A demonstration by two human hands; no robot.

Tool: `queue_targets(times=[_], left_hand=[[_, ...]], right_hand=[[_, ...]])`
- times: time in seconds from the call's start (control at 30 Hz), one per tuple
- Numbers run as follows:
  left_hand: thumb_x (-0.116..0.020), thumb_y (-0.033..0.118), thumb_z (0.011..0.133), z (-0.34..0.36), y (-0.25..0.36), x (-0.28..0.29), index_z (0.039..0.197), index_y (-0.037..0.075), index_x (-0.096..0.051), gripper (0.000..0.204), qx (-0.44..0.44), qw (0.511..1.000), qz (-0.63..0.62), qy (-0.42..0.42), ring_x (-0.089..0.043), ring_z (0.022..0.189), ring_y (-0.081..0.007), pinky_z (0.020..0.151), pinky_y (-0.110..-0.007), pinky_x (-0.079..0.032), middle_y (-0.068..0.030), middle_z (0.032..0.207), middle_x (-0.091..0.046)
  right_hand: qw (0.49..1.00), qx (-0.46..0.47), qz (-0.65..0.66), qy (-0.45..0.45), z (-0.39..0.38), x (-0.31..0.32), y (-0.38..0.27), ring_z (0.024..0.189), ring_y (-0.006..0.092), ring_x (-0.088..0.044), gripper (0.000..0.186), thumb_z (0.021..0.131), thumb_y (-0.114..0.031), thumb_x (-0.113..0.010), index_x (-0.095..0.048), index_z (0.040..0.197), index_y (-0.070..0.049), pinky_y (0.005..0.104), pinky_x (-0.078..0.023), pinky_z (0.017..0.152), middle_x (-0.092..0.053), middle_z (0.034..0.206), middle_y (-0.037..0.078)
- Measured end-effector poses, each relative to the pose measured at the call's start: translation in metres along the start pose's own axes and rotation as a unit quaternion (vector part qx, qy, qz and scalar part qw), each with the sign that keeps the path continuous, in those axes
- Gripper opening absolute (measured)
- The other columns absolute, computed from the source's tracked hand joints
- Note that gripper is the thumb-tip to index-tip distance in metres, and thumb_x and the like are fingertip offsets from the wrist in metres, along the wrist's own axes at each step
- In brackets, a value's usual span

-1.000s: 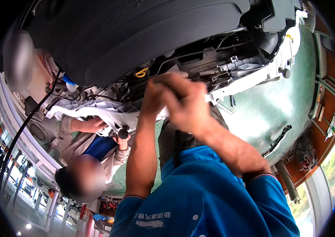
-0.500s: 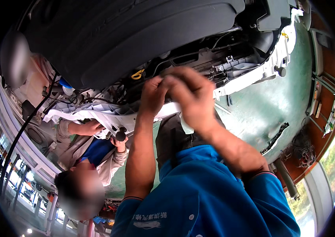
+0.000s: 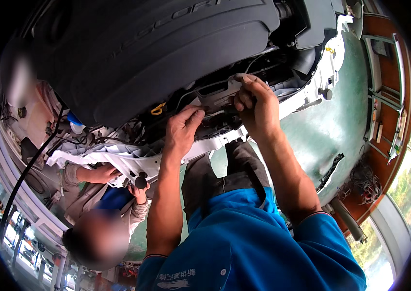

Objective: The person works under the hood of a white car, using a ratchet to loosen and remove bolts from a white plastic engine cover. They detach the cover and set it aside, then continue to manipulate hoses and components within the engine bay.

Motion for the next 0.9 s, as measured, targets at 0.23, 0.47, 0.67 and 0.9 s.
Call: queue_targets(times=[0.23, 0.47, 0.67, 0.9], left_hand=[[-0.058, 0.031, 0.1, -0.001, -0.029, 0.012, 0.095, -0.004, -0.066, 0.036, -0.009, 0.997, -0.059, -0.04, -0.054, 0.08, -0.0067, 0.071, -0.026, -0.047, -0.0022, 0.083, -0.064], [-0.061, 0.016, 0.093, -0.002, -0.007, 0.007, 0.106, -0.004, -0.068, 0.025, -0.034, 0.988, -0.147, -0.046, -0.063, 0.089, -0.0109, 0.081, -0.027, -0.05, -0.004, 0.094, -0.07], [-0.057, 0.022, 0.099, 0.003, -0.009, 0.001, 0.108, -0.002, -0.068, 0.028, 0.018, 0.999, -0.039, -0.028, -0.061, 0.091, -0.0105, 0.082, -0.026, -0.049, -0.0042, 0.095, -0.07], [-0.044, 0.018, 0.103, 0.004, 0.003, 0.002, 0.11, -0.004, -0.066, 0.032, -0.007, 0.992, -0.101, -0.071, -0.065, 0.088, -0.0173, 0.08, -0.031, -0.053, -0.0072, 0.098, -0.068]], right_hand=[[0.911, 0.174, -0.372, -0.045, -0.053, -0.085, 0.021, 0.068, 0.0067, -0.058, 0.013, 0.092, -0.004, -0.06, -0.067, 0.101, 0.003, 0.0239, -0.047, 0.059, -0.067, 0.077, 0.005], [0.881, 0.179, -0.355, -0.255, -0.041, -0.071, 0.007, 0.082, 0.0127, -0.066, 0.014, 0.085, 0.001, -0.065, -0.068, 0.098, 0.004, 0.0293, -0.053, 0.074, -0.07, 0.085, 0.012], [0.963, 0.127, -0.196, -0.131, -0.024, -0.038, 0.009, 0.067, 0.0158, -0.059, 0.008, 0.09, -0.004, -0.06, -0.066, 0.088, 0.0, 0.0291, -0.048, 0.064, -0.064, 0.073, 0.006], [0.855, 0.256, -0.445, -0.079, -0.058, -0.092, 0.04, 0.073, 0.0324, -0.069, 0.014, 0.083, -0.001, -0.063, -0.068, 0.096, 0.003, 0.0351, -0.054, 0.069, -0.067, 0.078, 0.019]])
Point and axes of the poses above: each hand's wrist, its own z-axis towards the middle knuckle, its own x-axis out of the back of the hand, y = z × x, the point moved 1 cm from there along z, towards the middle knuckle
